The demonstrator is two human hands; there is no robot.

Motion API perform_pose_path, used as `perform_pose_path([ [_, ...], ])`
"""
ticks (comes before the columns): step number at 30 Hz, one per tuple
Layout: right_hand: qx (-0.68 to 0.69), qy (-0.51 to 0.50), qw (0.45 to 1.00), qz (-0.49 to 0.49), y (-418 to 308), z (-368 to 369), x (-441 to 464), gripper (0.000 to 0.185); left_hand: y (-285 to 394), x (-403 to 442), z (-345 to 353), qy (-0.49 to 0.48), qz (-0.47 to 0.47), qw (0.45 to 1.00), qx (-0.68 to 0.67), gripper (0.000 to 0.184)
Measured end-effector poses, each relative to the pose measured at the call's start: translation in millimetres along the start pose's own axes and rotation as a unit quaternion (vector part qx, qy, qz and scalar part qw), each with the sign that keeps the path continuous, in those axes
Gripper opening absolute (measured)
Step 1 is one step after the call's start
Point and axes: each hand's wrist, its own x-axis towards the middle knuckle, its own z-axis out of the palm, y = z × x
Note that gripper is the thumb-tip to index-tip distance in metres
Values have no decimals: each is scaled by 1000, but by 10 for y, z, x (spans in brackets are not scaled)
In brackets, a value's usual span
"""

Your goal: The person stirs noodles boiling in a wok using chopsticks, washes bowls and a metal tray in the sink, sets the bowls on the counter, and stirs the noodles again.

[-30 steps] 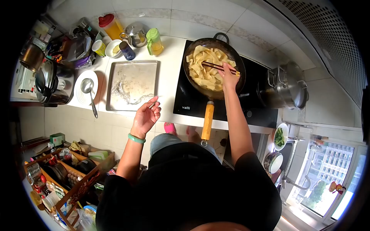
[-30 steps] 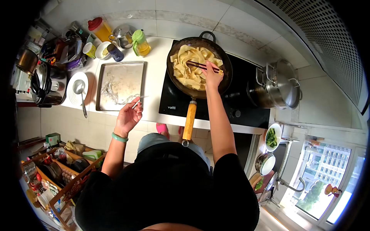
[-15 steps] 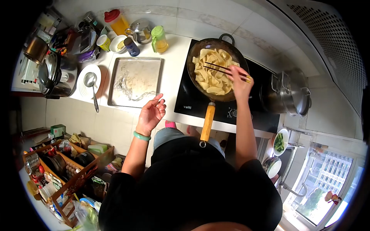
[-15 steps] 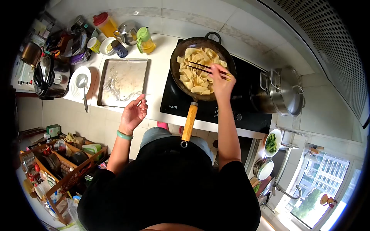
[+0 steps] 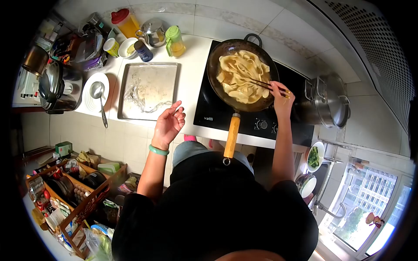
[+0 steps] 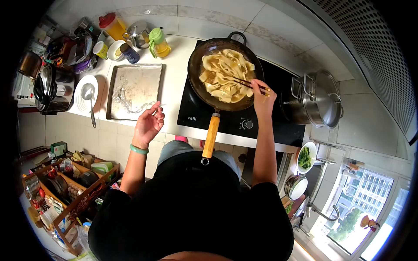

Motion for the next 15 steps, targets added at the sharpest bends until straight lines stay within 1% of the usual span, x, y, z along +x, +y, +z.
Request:
perform_pose_path([
  [3,1,38,999,15,-28,-139,26,15,18,-20,12,11,11,1000,2,30],
  [5,-1,43,999,24,-104,-207,11,15,35,-14,-24,12,11,1000,1,30],
  [7,-28,62,997,47,-297,-232,-38,15,47,-14,-51,-5,13,1000,0,34],
  [9,-17,64,997,48,-451,-157,-69,16,47,-26,-46,0,17,1000,-3,34],
  [11,99,16,994,43,-498,-32,-65,17,40,-32,-26,2,18,1000,-6,35],
  [13,94,-49,993,54,-368,121,-37,17,15,-43,8,16,20,1000,-9,31],
  [15,125,-97,985,65,-224,282,-32,17,0,-47,13,12,18,1000,-10,31],
])
